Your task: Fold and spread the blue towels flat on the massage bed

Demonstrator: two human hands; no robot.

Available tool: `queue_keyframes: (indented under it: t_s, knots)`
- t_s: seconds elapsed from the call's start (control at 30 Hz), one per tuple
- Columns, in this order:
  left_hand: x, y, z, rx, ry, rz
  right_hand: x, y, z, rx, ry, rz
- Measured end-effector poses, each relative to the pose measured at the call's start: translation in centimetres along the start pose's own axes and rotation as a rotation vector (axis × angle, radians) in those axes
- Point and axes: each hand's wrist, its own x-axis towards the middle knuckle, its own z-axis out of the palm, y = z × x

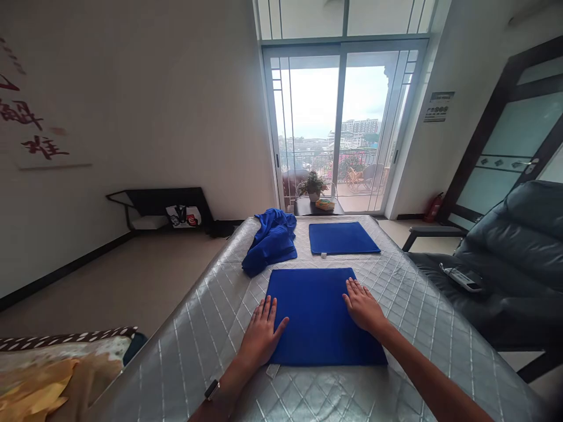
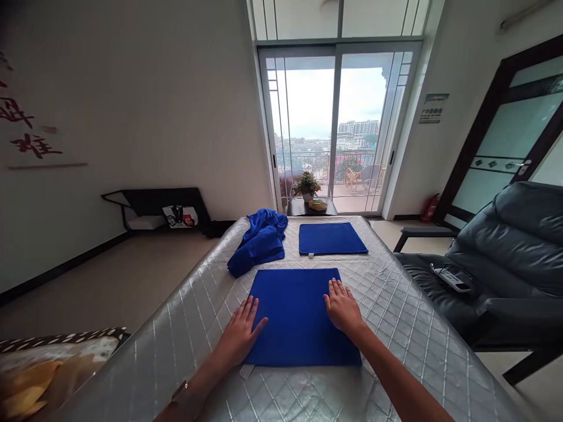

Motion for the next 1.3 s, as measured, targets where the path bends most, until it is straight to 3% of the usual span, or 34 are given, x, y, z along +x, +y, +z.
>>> queue_keyframes:
  t_s: [0.13,0.23,0.3,0.37,0.43,0.57,0.67,0.77,0.97,1.07,1.17,1.3]
  knots:
    - [0.2,-1.1,-0.3,0.007,-0.014,0.014,2.2,0.3,1.1,0.060,0.009,0.071]
    - [1.7,-2.1,-1.9,-0.006,-0.042,-0.052,2.6,0.7,2.5,0.084,-0.004,0.093]
    - [3.2,-1.5,-3.3,-0.003,-0.011,-0.098,2.6,0.8,3.0,0.091,0.002,0.094]
    - [4.8,1.0,-4.1,0.000,0.002,-0.038,2.6,0.9,3.2,0.095,0.009,0.092]
    - [6.4,5.3,-4.0,-0.015,-0.031,0.120,2.7,0.9,3.3,0.091,0.016,0.086]
    - [9.0,15.0,-1.5,-0.069,-0.063,0.394,2.6,1.3,3.5,0.042,0.028,0.056]
    - [10.1,18.4,0.6,-0.097,-0.066,0.423,2.4,1.5,3.7,0.005,0.028,0.023]
    - [10.4,16.8,1.4,-0.067,-0.057,0.341,2.3,1.3,3.5,0.008,0.037,0.040]
    - [9.5,5.8,0.1,0.042,-0.077,0.062,2.5,0.7,2.8,0.083,0.029,0.091]
    - [8.8,1.8,-0.3,0.093,-0.064,-0.057,2.4,0.7,2.8,0.062,0.015,0.097]
    - [8.4,0.6,-0.4,0.098,-0.065,-0.104,2.3,0.7,2.7,0.021,0.005,0.100]
    - [8.4,1.0,-0.7,0.083,-0.080,-0.094,2.6,0.8,2.0,-0.044,0.024,0.086]
